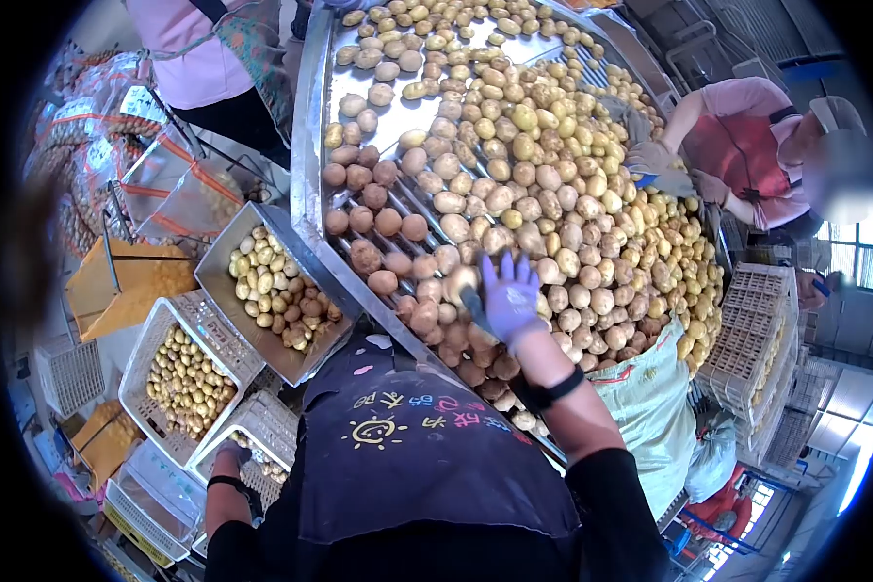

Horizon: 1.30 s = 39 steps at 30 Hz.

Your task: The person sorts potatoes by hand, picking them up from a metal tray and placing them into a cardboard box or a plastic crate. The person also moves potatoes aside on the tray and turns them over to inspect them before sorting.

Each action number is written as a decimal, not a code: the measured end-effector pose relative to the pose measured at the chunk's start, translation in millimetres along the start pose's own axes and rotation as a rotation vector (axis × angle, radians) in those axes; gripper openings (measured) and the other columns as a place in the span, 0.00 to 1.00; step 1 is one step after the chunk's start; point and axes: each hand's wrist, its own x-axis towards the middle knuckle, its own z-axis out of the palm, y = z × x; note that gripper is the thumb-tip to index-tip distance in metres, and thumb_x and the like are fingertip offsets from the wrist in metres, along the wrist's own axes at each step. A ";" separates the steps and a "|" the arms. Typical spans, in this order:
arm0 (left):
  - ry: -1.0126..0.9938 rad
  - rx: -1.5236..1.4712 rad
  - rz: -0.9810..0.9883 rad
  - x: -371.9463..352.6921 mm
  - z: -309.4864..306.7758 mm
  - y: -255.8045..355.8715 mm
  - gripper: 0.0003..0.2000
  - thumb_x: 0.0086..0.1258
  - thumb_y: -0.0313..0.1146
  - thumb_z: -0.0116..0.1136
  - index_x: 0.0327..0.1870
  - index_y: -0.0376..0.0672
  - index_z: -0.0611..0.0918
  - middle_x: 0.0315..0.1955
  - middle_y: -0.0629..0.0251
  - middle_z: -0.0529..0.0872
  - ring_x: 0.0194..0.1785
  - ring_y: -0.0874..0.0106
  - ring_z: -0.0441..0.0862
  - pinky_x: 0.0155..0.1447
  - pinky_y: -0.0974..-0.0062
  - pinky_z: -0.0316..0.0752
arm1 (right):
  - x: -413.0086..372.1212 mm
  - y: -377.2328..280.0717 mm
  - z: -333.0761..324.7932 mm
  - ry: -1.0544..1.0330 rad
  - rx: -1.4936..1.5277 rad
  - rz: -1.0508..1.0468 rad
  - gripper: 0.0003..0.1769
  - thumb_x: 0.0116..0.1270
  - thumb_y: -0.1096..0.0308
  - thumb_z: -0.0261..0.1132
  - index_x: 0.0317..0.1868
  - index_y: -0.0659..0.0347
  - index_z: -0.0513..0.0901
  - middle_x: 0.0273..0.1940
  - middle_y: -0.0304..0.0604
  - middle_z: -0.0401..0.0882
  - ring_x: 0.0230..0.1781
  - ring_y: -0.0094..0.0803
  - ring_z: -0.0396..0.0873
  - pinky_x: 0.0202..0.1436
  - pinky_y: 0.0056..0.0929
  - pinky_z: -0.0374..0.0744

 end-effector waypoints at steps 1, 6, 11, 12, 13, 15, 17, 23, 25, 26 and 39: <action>0.079 -0.185 -0.018 -7.9 -8.9 17.3 0.25 0.66 0.45 0.65 0.59 0.39 0.81 0.55 0.50 0.86 0.58 0.57 0.83 0.63 0.60 0.77 | 18.9 -6.6 -0.6 0.036 0.034 0.025 0.48 0.68 0.36 0.56 0.79 0.54 0.55 0.76 0.71 0.52 0.76 0.71 0.52 0.77 0.61 0.55; 0.254 -1.492 0.605 -17.7 -128.4 165.0 0.20 0.74 0.30 0.57 0.65 0.33 0.74 0.55 0.59 0.83 0.54 0.71 0.80 0.60 0.73 0.76 | 84.0 -50.0 -36.7 -0.084 0.279 -0.119 0.52 0.67 0.37 0.63 0.81 0.53 0.50 0.78 0.72 0.45 0.73 0.76 0.56 0.76 0.57 0.62; 0.378 -0.937 0.923 -150.6 -283.7 279.7 0.21 0.72 0.29 0.61 0.65 0.37 0.76 0.55 0.60 0.84 0.56 0.68 0.82 0.61 0.71 0.76 | 80.4 -47.6 -29.5 0.150 0.646 -0.392 0.47 0.67 0.51 0.69 0.78 0.60 0.56 0.78 0.68 0.49 0.77 0.59 0.58 0.75 0.46 0.67; 0.478 -0.912 1.051 -156.9 -294.0 291.4 0.21 0.71 0.29 0.63 0.64 0.38 0.77 0.55 0.58 0.85 0.58 0.65 0.82 0.62 0.70 0.76 | 58.9 -37.4 -38.0 0.205 0.505 -0.399 0.44 0.68 0.50 0.67 0.76 0.61 0.60 0.76 0.68 0.54 0.75 0.58 0.62 0.74 0.47 0.67; 0.676 -0.782 1.113 -175.5 -311.9 306.4 0.21 0.68 0.27 0.63 0.63 0.37 0.78 0.55 0.55 0.84 0.58 0.61 0.82 0.62 0.68 0.77 | 39.8 -24.8 -38.3 0.257 0.365 -0.403 0.41 0.68 0.50 0.66 0.75 0.61 0.63 0.74 0.67 0.58 0.72 0.58 0.65 0.73 0.48 0.68; 0.970 -0.569 1.230 -201.3 -339.2 340.3 0.23 0.65 0.26 0.65 0.62 0.36 0.77 0.57 0.49 0.82 0.61 0.53 0.80 0.65 0.62 0.75 | 8.2 -7.1 -14.5 0.068 0.057 -0.135 0.35 0.69 0.49 0.62 0.71 0.60 0.69 0.70 0.63 0.65 0.67 0.55 0.70 0.73 0.50 0.66; 1.078 -0.358 1.243 -202.2 -349.2 376.3 0.28 0.65 0.34 0.64 0.66 0.34 0.73 0.64 0.46 0.76 0.69 0.50 0.72 0.72 0.54 0.66 | -9.7 5.1 21.8 0.055 0.010 -0.278 0.34 0.70 0.48 0.60 0.70 0.60 0.70 0.70 0.62 0.66 0.68 0.55 0.70 0.74 0.51 0.64; 1.014 0.214 0.737 -146.9 -375.7 471.2 0.41 0.71 0.58 0.51 0.78 0.38 0.60 0.77 0.47 0.60 0.80 0.49 0.56 0.80 0.42 0.43 | 20.9 6.3 -12.7 0.063 0.122 -0.097 0.37 0.70 0.49 0.56 0.72 0.66 0.67 0.72 0.61 0.66 0.76 0.54 0.61 0.80 0.50 0.53; 1.024 0.216 0.700 -137.6 -397.2 478.4 0.42 0.71 0.61 0.49 0.79 0.40 0.58 0.78 0.48 0.59 0.80 0.50 0.54 0.80 0.41 0.40 | 55.0 11.0 7.4 -0.100 0.004 -0.070 0.39 0.70 0.49 0.56 0.76 0.61 0.62 0.77 0.63 0.57 0.80 0.56 0.53 0.82 0.52 0.45; 1.051 0.266 0.702 -129.0 -404.7 480.9 0.43 0.71 0.62 0.49 0.79 0.40 0.57 0.78 0.49 0.57 0.81 0.51 0.53 0.80 0.42 0.39 | 68.4 6.6 11.1 -0.168 0.012 -0.041 0.40 0.70 0.49 0.56 0.77 0.59 0.60 0.78 0.63 0.54 0.80 0.56 0.50 0.82 0.53 0.43; 1.162 0.057 0.719 -87.4 -529.0 458.6 0.30 0.69 0.39 0.57 0.71 0.40 0.70 0.70 0.49 0.70 0.75 0.55 0.65 0.75 0.61 0.62 | 184.5 55.6 -30.0 0.429 0.124 -0.061 0.32 0.70 0.51 0.61 0.68 0.62 0.73 0.65 0.60 0.74 0.69 0.56 0.69 0.74 0.45 0.66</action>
